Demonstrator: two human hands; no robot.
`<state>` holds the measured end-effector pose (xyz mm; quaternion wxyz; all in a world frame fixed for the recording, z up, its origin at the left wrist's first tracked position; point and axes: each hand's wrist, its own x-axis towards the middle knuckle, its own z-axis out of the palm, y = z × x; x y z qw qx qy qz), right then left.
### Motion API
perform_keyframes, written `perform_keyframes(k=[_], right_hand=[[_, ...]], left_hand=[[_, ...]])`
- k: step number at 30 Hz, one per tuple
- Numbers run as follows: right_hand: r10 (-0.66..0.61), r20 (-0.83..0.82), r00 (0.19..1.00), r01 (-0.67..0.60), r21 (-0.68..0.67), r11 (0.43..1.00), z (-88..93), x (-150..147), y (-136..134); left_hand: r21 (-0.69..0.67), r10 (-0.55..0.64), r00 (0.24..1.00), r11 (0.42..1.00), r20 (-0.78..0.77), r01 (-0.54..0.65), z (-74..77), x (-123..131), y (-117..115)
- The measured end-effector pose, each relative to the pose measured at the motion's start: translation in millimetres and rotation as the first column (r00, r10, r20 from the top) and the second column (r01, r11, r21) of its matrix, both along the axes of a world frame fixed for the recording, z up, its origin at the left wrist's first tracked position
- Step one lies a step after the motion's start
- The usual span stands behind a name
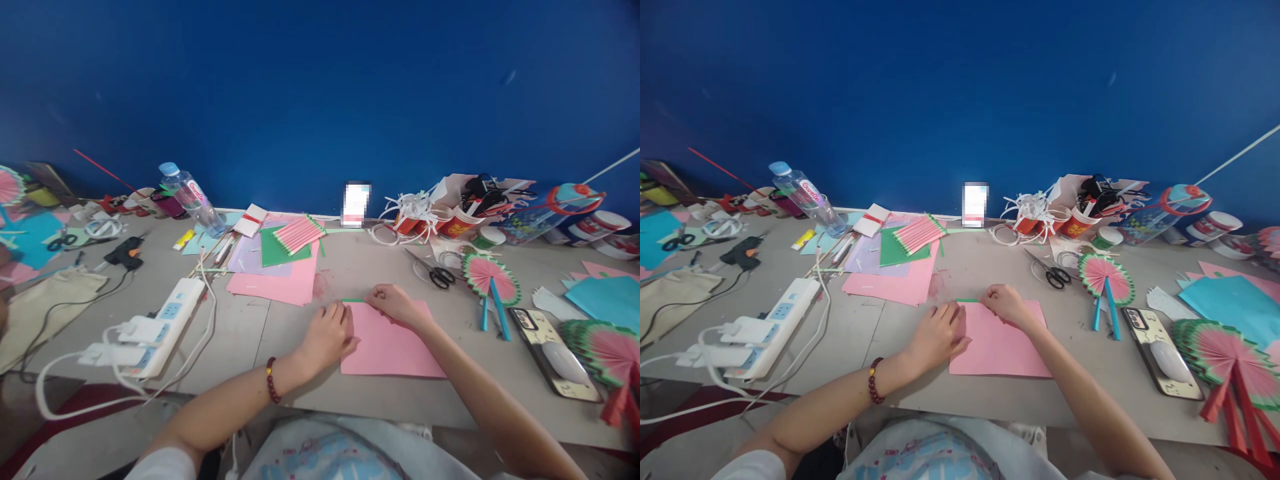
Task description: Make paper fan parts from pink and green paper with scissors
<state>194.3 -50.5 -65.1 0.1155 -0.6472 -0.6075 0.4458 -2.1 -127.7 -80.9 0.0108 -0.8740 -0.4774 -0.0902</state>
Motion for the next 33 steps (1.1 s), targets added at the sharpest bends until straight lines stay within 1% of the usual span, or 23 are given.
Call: perform_keyframes(k=[6, 10, 19, 22, 26, 33], right_hand=[[-0.007, -0.035, 0.999, 0.006, -0.023, 1.000, -2.5, 2, 1], [0.002, -0.038, 0.999, -0.002, -0.004, 1.000, -2.7, 2, 1], [0.023, 0.100, 0.995, -0.025, 0.028, 0.999, 5.7, -4, 0], [0.019, 0.115, 0.993, -0.026, 0.053, 0.998, 3.9, -4, 0], [0.017, 0.131, 0.991, -0.027, 0.078, 0.997, 2.1, -5, 0], [0.022, 0.148, 0.989, -0.034, 0.078, 0.996, 2.5, -5, -2]], left_hand=[[0.002, -0.002, 1.000, 1.000, -0.013, 0.002, -0.7, 0, 0], [-0.001, 0.002, 1.000, 1.000, -0.020, -0.002, 0.6, 0, 0], [-0.001, -0.001, 1.000, 1.000, -0.002, 0.001, -1.0, 0, 0], [0.001, 0.003, 1.000, 1.000, 0.003, -0.003, -0.7, 0, -1], [-0.037, -0.001, 1.000, 0.999, 0.004, 0.001, 1.9, -1, 2], [-0.072, -0.033, 0.999, 0.997, -0.002, 0.033, 6.8, 0, 10]])
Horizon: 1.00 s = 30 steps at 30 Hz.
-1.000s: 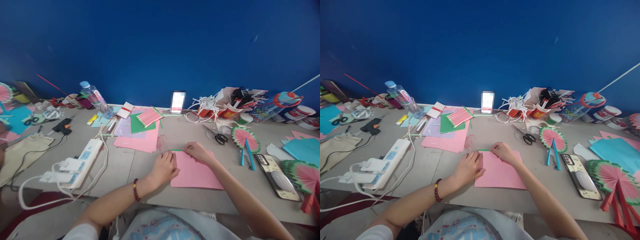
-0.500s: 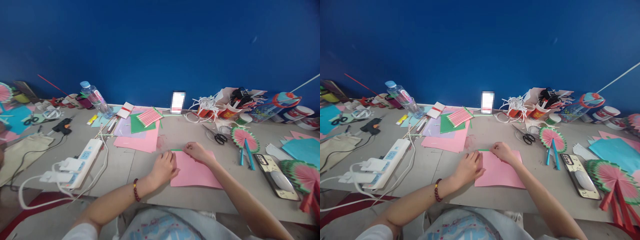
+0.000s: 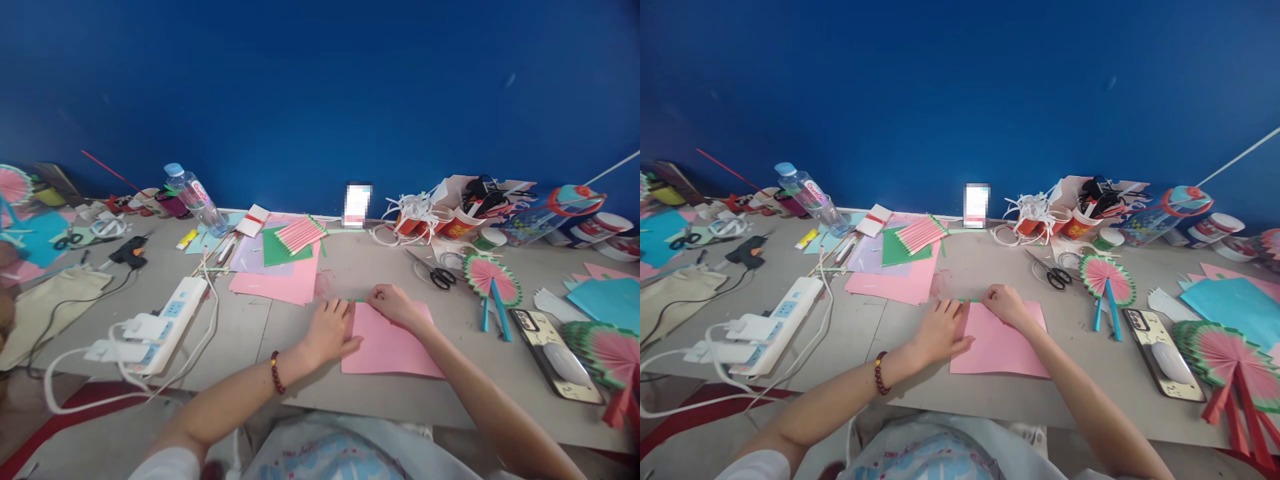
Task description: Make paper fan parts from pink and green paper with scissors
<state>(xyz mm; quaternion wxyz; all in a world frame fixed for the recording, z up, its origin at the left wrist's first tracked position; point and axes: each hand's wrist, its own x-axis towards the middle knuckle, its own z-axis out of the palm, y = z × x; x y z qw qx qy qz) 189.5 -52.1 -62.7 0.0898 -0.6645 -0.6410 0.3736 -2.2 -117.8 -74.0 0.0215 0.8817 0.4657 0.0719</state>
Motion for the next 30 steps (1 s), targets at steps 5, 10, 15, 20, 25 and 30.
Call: perform_keyframes(k=[5, 10, 15, 20, 25, 30], right_hand=[[-0.007, -0.024, 1.000, 0.007, -0.003, 1.000, -1.4, 1, -1], [-0.012, -0.043, 0.999, 0.012, -0.014, 1.000, -2.2, 2, 0], [-0.027, -0.044, 0.999, 0.027, -0.012, 1.000, -4.9, 2, 0], [-0.026, -0.060, 0.998, 0.025, -0.014, 1.000, -5.4, 3, 1], [-0.019, -0.083, 0.996, 0.019, -0.004, 1.000, -5.6, 5, 0], [-0.011, -0.084, 0.996, 0.013, 0.019, 1.000, -6.1, 6, 0]], left_hand=[[0.023, 0.016, 1.000, 1.000, 0.013, -0.016, -4.2, 4, -1], [0.047, 0.056, 0.997, 0.997, 0.058, -0.059, -12.5, 3, -1], [0.057, 0.064, 0.992, 0.996, 0.112, -0.070, -12.3, 2, 1], [0.040, 0.084, 0.989, 0.995, 0.120, -0.090, -8.1, 1, 1], [0.075, 0.130, 0.988, 0.988, 0.087, -0.137, -4.8, 2, 1], [0.056, 0.096, 0.988, 0.993, 0.122, -0.103, -3.9, 2, 5]])
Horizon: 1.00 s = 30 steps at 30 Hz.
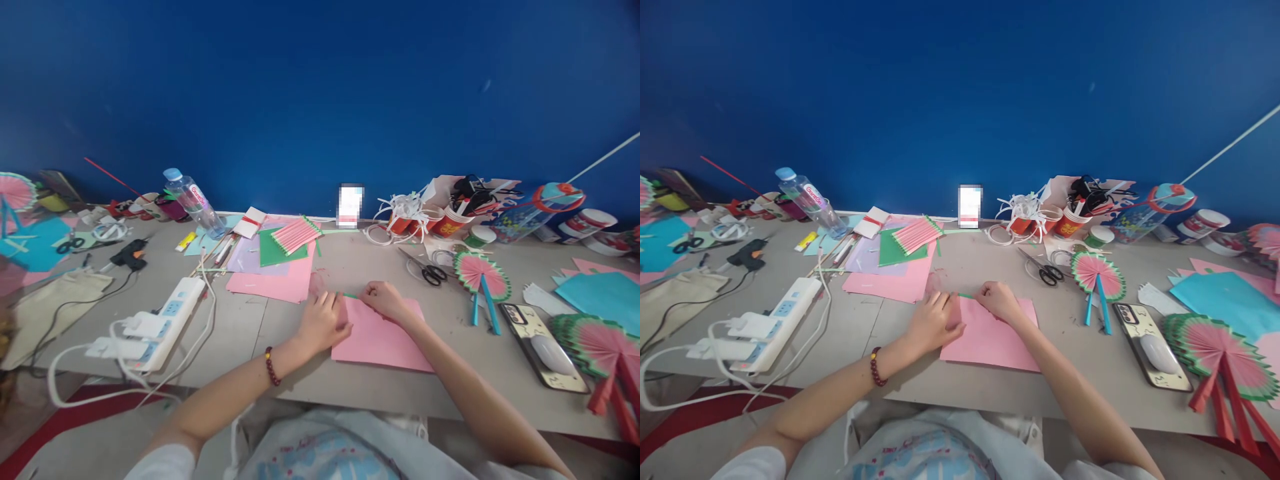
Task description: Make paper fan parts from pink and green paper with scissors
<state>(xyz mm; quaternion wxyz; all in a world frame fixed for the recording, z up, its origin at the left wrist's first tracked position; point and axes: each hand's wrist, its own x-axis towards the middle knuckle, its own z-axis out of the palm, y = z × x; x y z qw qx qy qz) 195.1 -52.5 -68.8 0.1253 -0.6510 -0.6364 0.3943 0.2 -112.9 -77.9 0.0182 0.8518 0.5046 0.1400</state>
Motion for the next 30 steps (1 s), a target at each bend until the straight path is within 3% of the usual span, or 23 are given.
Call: perform_keyframes(k=[5, 9, 11, 14, 17, 22, 25, 30], right_hand=[[0.009, 0.006, 1.000, -0.009, 0.008, 1.000, -0.7, 1, 1], [0.004, 0.021, 1.000, -0.004, 0.007, 1.000, -2.5, 1, 1], [0.004, 0.036, 0.999, -0.004, 0.020, 1.000, -3.6, 0, 1], [0.009, 0.054, 0.998, -0.012, 0.050, 0.999, -5.1, -1, 0], [0.016, 0.062, 0.998, -0.022, 0.092, 0.995, -5.9, -1, -1], [0.025, 0.016, 1.000, -0.027, 0.117, 0.993, -2.8, 1, 0], [0.021, -0.017, 1.000, -0.019, 0.105, 0.994, 1.2, 4, 0], [0.041, -0.129, 0.991, -0.045, -0.031, 0.998, 8.2, 8, -1]], left_hand=[[-0.043, 0.017, 0.998, 0.999, 0.062, -0.014, -2.1, -7, 6], [-0.059, 0.052, 0.973, 0.997, 0.224, -0.040, 5.3, -11, 9], [-0.029, -0.013, 0.961, 0.999, 0.278, 0.022, 10.5, -6, 7], [-0.010, -0.202, 0.964, 0.978, 0.171, 0.206, 11.2, 13, 4], [0.036, -0.268, 0.962, 0.963, 0.044, 0.267, 0.8, 34, 1], [0.201, -0.260, 0.965, 0.944, -0.030, 0.261, -18.0, 46, -4], [0.194, -0.243, 0.969, 0.950, -0.038, 0.246, -20.8, 43, -8], [0.172, -0.236, 0.970, 0.955, -0.052, 0.241, -17.5, 41, -11]])
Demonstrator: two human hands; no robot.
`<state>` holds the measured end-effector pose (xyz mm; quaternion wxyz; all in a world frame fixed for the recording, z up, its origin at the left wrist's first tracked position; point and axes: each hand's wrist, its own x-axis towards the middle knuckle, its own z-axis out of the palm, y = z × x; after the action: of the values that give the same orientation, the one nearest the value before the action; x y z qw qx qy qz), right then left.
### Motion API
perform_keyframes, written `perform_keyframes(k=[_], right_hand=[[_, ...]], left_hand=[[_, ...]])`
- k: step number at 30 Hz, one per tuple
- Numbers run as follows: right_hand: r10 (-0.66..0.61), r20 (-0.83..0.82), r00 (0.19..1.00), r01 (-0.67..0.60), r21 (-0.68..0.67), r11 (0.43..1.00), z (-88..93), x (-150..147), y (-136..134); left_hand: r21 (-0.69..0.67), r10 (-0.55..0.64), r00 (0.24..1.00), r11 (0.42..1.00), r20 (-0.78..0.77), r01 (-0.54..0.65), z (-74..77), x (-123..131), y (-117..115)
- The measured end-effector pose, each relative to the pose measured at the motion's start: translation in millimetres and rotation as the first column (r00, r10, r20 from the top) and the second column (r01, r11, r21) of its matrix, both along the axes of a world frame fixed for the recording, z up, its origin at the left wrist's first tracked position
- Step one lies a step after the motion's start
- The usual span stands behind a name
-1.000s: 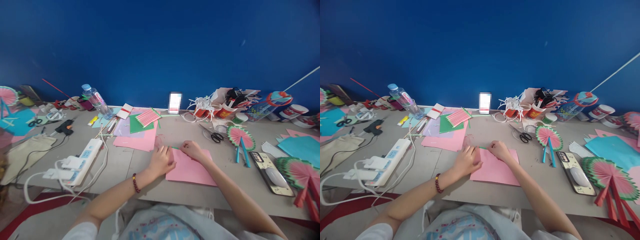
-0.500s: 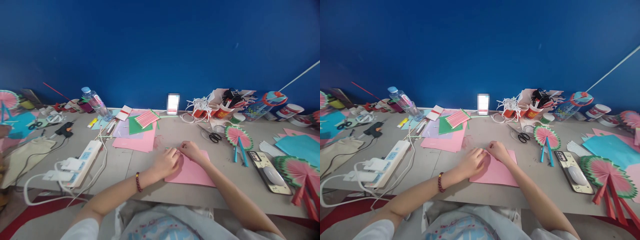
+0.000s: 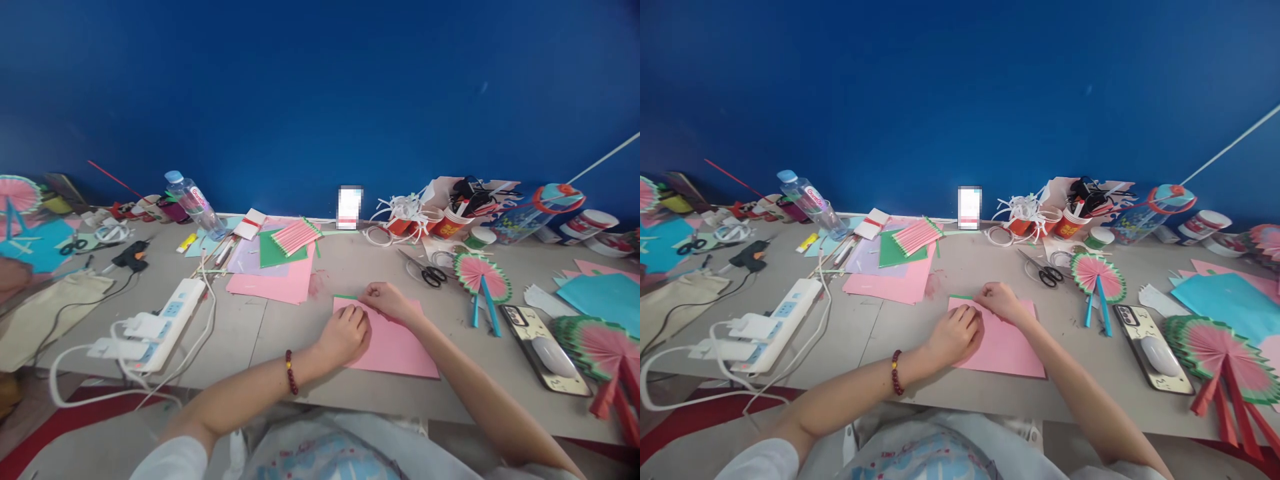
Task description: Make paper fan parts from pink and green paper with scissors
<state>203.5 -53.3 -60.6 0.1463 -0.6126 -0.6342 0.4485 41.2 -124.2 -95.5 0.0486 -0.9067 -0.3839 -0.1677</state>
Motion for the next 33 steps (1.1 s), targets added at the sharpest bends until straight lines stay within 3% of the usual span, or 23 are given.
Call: perform_keyframes(k=[9, 12, 18, 24, 33], right_hand=[[0.039, -0.239, 0.970, -0.082, -0.170, 0.982, 2.5, 7, 6], [0.045, -0.252, 0.967, -0.097, -0.198, 0.975, 4.3, 5, 7], [0.088, -0.133, 0.987, -0.113, -0.200, 0.973, 14.6, 4, 9], [0.122, -0.166, 0.979, -0.155, -0.209, 0.965, 10.4, 10, 11], [-0.008, -0.203, 0.979, -0.009, -0.082, 0.997, 3.9, 17, 10]], left_hand=[[0.043, 0.020, 1.000, 0.999, 0.007, -0.020, -2.5, 1, 0], [0.042, 0.021, 1.000, 0.999, 0.000, -0.021, -2.5, 1, -1], [0.038, 0.016, 1.000, 0.999, 0.001, -0.016, -0.3, 0, -1], [0.031, 0.015, 1.000, 0.999, 0.010, -0.015, -0.6, 1, -1], [0.016, 0.019, 1.000, 1.000, 0.004, -0.020, 2.2, 0, -1]])
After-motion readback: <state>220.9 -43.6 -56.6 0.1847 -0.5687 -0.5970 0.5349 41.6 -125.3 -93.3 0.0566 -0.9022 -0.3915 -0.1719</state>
